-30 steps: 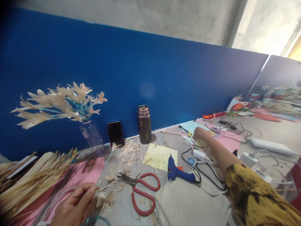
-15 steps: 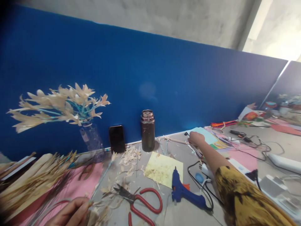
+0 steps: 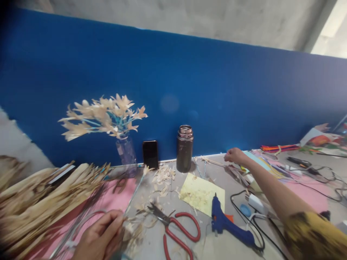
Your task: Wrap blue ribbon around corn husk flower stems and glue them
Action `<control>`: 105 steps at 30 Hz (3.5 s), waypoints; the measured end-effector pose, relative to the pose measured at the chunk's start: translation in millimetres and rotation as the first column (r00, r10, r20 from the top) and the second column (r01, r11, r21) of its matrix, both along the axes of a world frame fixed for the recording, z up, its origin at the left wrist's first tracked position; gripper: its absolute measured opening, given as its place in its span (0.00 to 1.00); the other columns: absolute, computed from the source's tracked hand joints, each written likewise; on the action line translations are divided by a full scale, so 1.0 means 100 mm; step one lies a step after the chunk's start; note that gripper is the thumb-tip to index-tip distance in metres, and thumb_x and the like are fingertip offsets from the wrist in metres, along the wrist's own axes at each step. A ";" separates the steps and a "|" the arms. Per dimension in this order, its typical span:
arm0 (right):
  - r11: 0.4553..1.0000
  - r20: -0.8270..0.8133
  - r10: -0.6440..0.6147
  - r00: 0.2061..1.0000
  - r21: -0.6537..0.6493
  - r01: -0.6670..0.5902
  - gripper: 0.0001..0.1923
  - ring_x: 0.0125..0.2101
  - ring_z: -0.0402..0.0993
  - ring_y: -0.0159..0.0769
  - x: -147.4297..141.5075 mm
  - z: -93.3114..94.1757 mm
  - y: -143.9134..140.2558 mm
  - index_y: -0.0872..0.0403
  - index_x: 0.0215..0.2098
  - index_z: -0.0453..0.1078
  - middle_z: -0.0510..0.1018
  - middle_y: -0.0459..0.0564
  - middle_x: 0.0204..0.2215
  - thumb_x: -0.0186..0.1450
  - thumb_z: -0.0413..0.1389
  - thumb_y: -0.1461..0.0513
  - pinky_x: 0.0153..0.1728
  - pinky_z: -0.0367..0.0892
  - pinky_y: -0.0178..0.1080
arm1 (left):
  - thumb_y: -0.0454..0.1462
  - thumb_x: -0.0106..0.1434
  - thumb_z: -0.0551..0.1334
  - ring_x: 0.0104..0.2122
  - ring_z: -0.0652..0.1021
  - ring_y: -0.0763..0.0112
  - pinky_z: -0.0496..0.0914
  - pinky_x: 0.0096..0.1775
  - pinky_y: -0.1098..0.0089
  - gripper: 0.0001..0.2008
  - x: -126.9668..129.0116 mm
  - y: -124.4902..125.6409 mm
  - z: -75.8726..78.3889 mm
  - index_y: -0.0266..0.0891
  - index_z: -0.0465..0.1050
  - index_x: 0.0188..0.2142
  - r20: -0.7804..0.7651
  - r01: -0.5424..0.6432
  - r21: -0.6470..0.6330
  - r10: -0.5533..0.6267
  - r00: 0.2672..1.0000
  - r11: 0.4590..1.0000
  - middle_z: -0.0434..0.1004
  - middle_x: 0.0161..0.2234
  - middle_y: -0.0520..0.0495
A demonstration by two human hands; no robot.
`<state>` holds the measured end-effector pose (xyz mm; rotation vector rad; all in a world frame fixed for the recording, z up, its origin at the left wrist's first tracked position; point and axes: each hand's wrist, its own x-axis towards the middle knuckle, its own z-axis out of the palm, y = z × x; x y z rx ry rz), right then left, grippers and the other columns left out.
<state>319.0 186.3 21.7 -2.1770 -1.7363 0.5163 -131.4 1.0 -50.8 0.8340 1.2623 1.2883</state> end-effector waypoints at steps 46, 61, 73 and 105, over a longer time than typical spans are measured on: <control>0.926 -0.809 0.312 0.498 0.142 -0.349 0.11 0.20 0.57 0.28 -2.60 -0.28 -1.97 0.55 0.28 0.79 0.75 0.45 0.21 0.54 0.65 0.54 0.21 0.48 0.34 | 0.32 0.58 0.63 0.25 0.72 0.74 0.64 0.29 0.73 0.04 0.26 -0.38 0.33 0.37 0.77 0.29 -0.310 0.081 0.336 0.029 0.950 0.938 0.75 0.25 0.51; 0.933 -0.990 -0.048 0.134 -0.093 -0.346 0.22 0.15 0.46 0.21 -2.61 -0.40 -2.04 0.56 0.21 0.68 0.60 0.38 0.14 0.56 0.67 0.49 0.17 0.40 0.30 | 0.30 0.71 0.50 0.26 0.68 0.68 0.62 0.28 0.69 0.14 0.19 -0.46 0.14 0.37 0.73 0.35 -0.823 0.535 0.567 0.456 0.338 0.627 0.69 0.27 0.47; 0.965 -0.969 0.036 0.245 -0.030 -0.259 0.23 0.16 0.48 0.23 -2.72 -0.40 -2.11 0.55 0.21 0.67 0.58 0.37 0.14 0.53 0.68 0.47 0.17 0.42 0.31 | 0.31 0.71 0.50 0.28 0.70 0.66 0.62 0.31 0.67 0.15 0.21 -0.48 0.14 0.37 0.75 0.35 -0.835 0.518 0.549 0.394 0.385 0.656 0.71 0.27 0.44; 0.959 -0.847 0.253 0.467 0.155 -0.237 0.11 0.19 0.56 0.29 -2.56 -0.38 -2.07 0.52 0.20 0.65 0.65 0.41 0.15 0.56 0.58 0.56 0.22 0.53 0.34 | 0.49 0.54 0.69 0.14 0.63 0.83 0.53 0.17 0.79 0.19 0.41 -0.50 0.22 0.37 0.68 0.27 0.309 0.374 -0.004 -0.355 0.883 0.927 0.68 0.19 0.55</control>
